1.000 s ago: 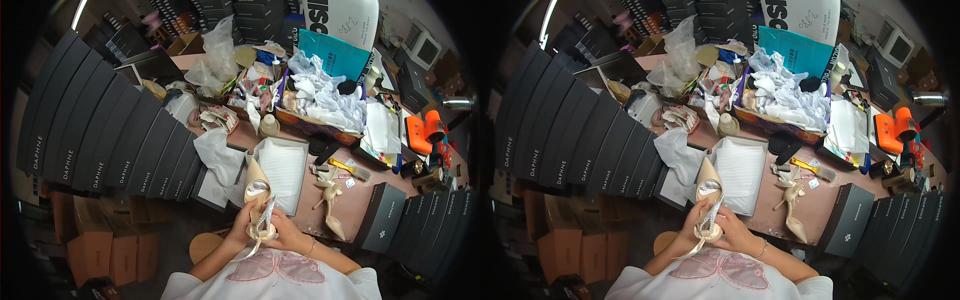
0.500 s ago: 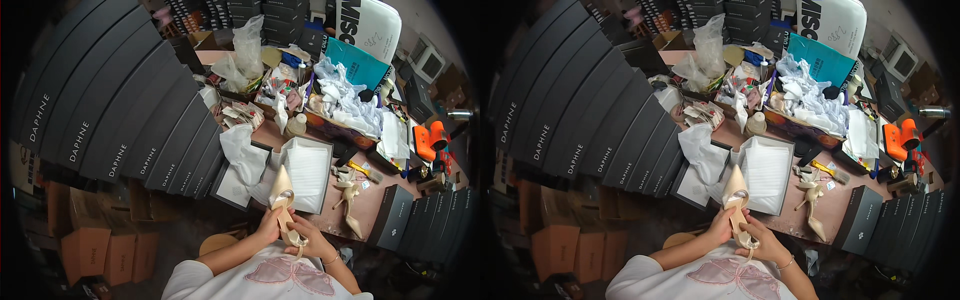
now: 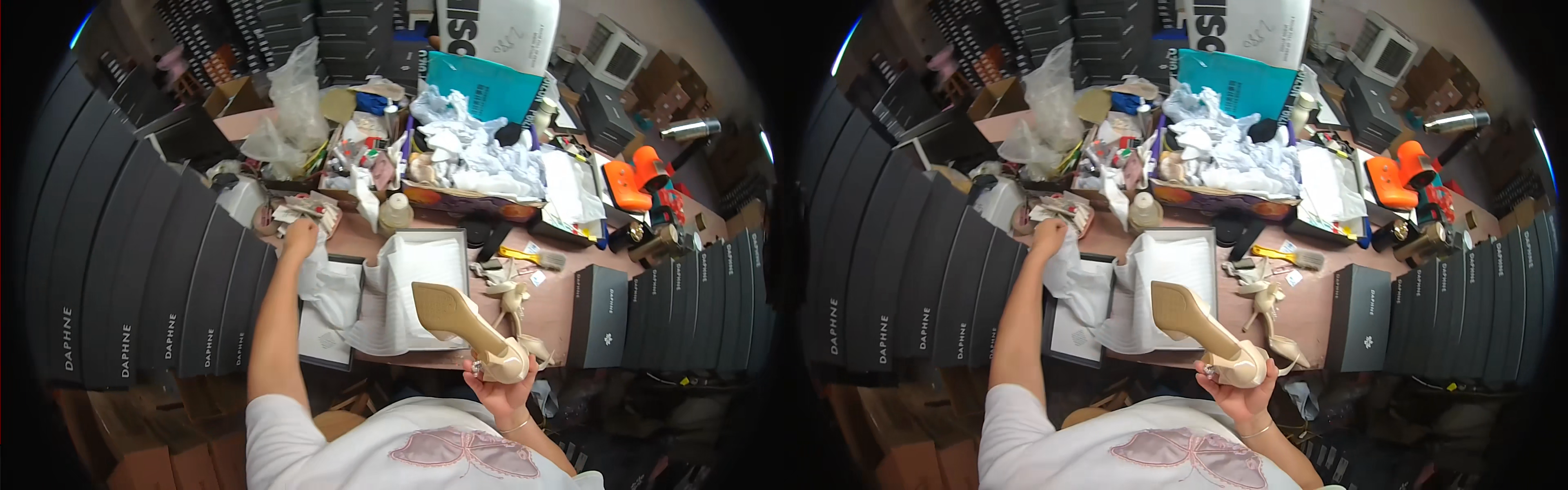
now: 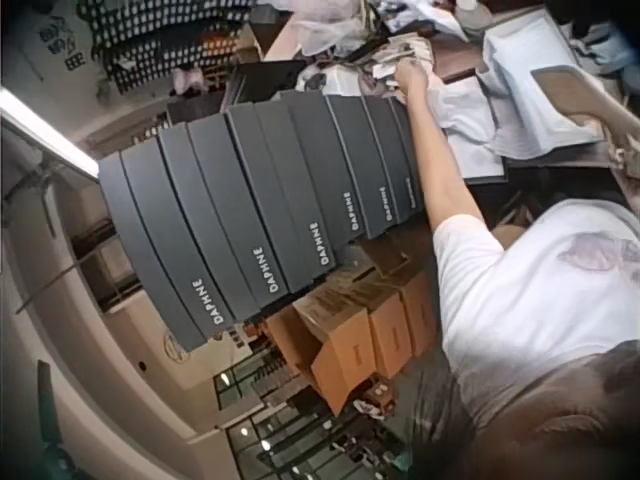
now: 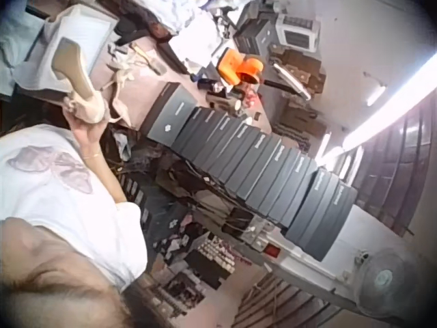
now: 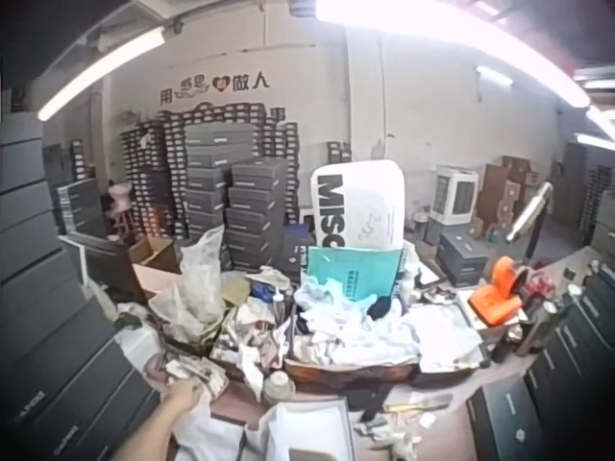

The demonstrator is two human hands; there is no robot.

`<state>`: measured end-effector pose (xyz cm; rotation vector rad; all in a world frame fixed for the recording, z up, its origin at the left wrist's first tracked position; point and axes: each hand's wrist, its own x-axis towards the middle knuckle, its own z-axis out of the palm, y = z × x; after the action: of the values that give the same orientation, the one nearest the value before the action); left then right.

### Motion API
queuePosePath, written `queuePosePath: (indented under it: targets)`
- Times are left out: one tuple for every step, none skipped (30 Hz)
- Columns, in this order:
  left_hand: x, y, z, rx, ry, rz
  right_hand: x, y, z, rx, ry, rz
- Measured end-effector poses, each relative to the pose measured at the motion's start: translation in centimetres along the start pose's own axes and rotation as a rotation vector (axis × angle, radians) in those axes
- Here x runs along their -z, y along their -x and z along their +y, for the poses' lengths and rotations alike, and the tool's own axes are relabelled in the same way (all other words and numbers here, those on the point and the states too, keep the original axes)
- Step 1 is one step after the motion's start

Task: Inspecting, wrapping in tissue paper, and packing a pair of high-heeled shoes into a shoebox at a workstation.

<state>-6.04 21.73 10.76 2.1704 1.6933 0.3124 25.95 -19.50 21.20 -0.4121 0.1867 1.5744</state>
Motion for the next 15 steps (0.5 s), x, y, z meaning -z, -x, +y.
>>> queuePosePath:
  targets:
    - [2.4, 1.5, 3.2, -0.174, 0.085, 0.105, 0.7, 0.0, -0.9, 0.030, -0.051, -0.011]
    - [4.5, 3.4, 5.5, -0.241, 0.158, 0.093, 1.5, -0.3, -1.6, 0.043, -0.102, -0.029]
    - [7.1, 5.4, 7.7, -0.305, 0.231, 0.085, 1.9, -0.4, -2.1, 0.052, -0.150, -0.053]
    - [10.0, 7.5, 11.0, -0.258, 0.244, 0.026, 1.9, -0.5, -2.4, 0.079, -0.154, -0.034]
    - [12.5, 9.6, 14.0, -0.202, 0.250, -0.024, 2.1, -0.4, -2.5, 0.097, -0.175, -0.058]
    - [13.8, 11.1, 15.6, -0.201, 0.347, -0.074, 2.3, -0.4, -2.6, 0.111, -0.192, -0.083]
    - [14.9, 12.7, 16.4, -0.186, 0.442, -0.117, 2.3, -0.3, -2.6, 0.107, -0.207, -0.109]
    - [15.4, 13.6, 16.8, -0.171, 0.536, -0.163, 2.2, -0.2, -2.7, 0.117, -0.209, -0.116]
    - [15.6, 14.2, 16.4, -0.209, 0.403, -0.100, 2.2, 0.0, -2.3, 0.114, -0.210, -0.118]
    - [15.6, 14.4, 15.9, -0.247, 0.268, -0.039, 2.1, 0.1, -2.0, 0.113, -0.212, -0.118]
    - [15.4, 14.6, 15.5, -0.282, 0.134, 0.020, 2.1, 0.3, -1.8, 0.113, -0.214, -0.117]
    - [14.8, 14.7, 14.2, -0.328, -0.123, 0.202, 1.2, 0.7, -1.4, 0.091, -0.201, -0.080]
    - [14.6, 15.0, 13.3, -0.323, -0.241, 0.238, 1.2, 1.1, -1.1, 0.069, -0.106, -0.120]
    - [14.5, 15.7, 12.9, -0.311, -0.361, 0.271, 1.7, 1.9, -1.1, 0.047, -0.010, -0.163]
    - [14.4, 16.4, 13.7, -0.347, -0.362, 0.267, 2.3, 2.6, -1.2, 0.036, 0.081, -0.207]
